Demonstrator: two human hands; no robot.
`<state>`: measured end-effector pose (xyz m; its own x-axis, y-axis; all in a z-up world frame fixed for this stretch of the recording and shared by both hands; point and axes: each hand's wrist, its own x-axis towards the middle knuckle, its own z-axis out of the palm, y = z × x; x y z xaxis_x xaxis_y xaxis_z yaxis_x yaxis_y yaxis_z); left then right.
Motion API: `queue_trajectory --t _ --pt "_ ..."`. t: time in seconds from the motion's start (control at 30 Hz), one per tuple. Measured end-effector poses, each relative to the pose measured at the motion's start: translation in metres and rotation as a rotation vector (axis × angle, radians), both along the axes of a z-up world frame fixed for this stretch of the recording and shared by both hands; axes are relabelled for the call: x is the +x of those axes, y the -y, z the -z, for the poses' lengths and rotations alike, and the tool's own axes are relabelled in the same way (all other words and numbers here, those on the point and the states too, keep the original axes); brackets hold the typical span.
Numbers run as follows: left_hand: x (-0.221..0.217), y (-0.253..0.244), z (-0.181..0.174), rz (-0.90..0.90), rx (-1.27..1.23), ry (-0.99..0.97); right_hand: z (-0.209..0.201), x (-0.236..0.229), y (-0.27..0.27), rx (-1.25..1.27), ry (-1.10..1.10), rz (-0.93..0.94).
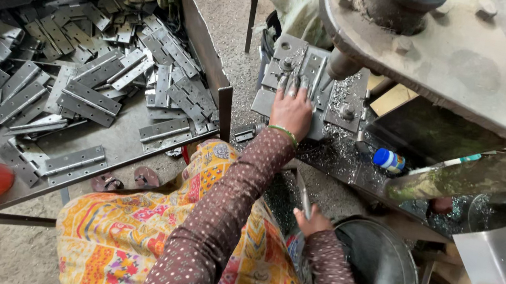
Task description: The person sits on the floor and repeatedly places metal hinge pieces into a manual punching machine. They operate the lever to punch holes in each piece, then remove and set the finished pieces aside in a metal bin.
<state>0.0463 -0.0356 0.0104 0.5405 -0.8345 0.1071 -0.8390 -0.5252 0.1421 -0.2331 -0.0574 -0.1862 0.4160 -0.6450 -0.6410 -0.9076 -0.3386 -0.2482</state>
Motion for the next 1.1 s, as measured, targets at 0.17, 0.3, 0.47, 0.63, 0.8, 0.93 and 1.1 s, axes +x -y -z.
queue_trajectory --t 0.17,0.3,0.47,0.63,0.8,0.93,1.1 --pt "0.02 0.023 0.013 -0.04 -0.051 -0.01 -0.03 -0.006 -0.005 -0.068 0.131 -0.062" --pt "0.025 0.034 0.018 -0.04 -0.078 0.056 0.024 0.002 -0.037 -0.232 0.217 0.086" --pt "0.017 0.018 0.018 -0.014 0.005 -0.061 0.08 -0.005 -0.047 -0.413 0.361 0.024" --pt "0.022 -0.059 0.004 0.152 -0.077 -0.172 0.023 -0.005 -0.016 -0.331 0.437 -0.083" --pt "0.029 -0.197 0.05 -0.132 -0.688 0.154 -0.057 -0.02 0.012 -0.117 0.257 -0.006" --pt "0.091 -0.321 0.106 -0.643 -0.391 -0.101 -0.078 0.001 0.017 0.014 0.305 -0.029" --pt "0.159 -0.453 0.142 -0.893 0.059 -0.159 -0.08 0.004 0.014 -0.091 0.219 0.005"
